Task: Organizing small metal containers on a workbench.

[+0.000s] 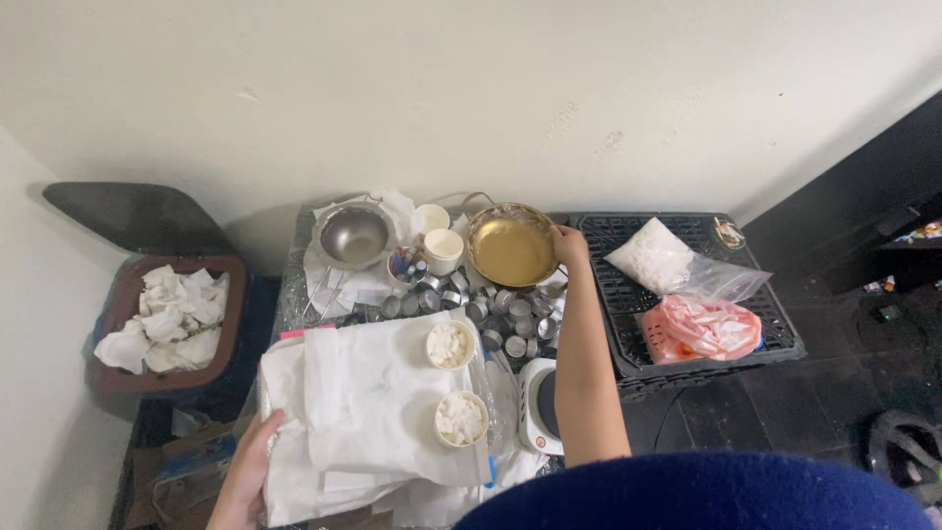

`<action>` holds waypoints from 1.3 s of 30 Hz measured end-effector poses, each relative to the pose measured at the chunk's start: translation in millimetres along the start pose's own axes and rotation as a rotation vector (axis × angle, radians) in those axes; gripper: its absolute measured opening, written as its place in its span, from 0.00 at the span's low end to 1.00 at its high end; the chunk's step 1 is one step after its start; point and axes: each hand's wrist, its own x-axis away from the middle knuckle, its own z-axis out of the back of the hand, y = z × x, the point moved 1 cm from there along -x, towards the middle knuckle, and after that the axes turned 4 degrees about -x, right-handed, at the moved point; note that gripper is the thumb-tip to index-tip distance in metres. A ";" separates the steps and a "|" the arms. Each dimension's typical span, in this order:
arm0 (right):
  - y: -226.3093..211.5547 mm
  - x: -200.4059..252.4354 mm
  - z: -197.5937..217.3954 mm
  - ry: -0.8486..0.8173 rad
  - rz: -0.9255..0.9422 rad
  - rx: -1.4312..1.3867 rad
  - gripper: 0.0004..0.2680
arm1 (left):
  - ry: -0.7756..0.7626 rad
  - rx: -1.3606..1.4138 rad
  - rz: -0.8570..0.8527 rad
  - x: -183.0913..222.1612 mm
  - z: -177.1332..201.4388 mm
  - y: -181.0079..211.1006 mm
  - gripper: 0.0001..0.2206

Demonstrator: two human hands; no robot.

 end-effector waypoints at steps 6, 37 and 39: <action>-14.7 25.8 7.2 0.003 -0.071 -0.036 0.15 | 0.006 -0.039 0.044 -7.7 -3.7 -0.6 0.26; -84.8 510.7 18.1 0.043 0.574 0.061 0.16 | 0.057 0.137 -0.271 82.0 104.0 15.9 0.25; -77.3 503.2 16.3 0.064 0.467 0.164 0.18 | 0.062 0.126 -0.265 81.4 104.1 10.1 0.25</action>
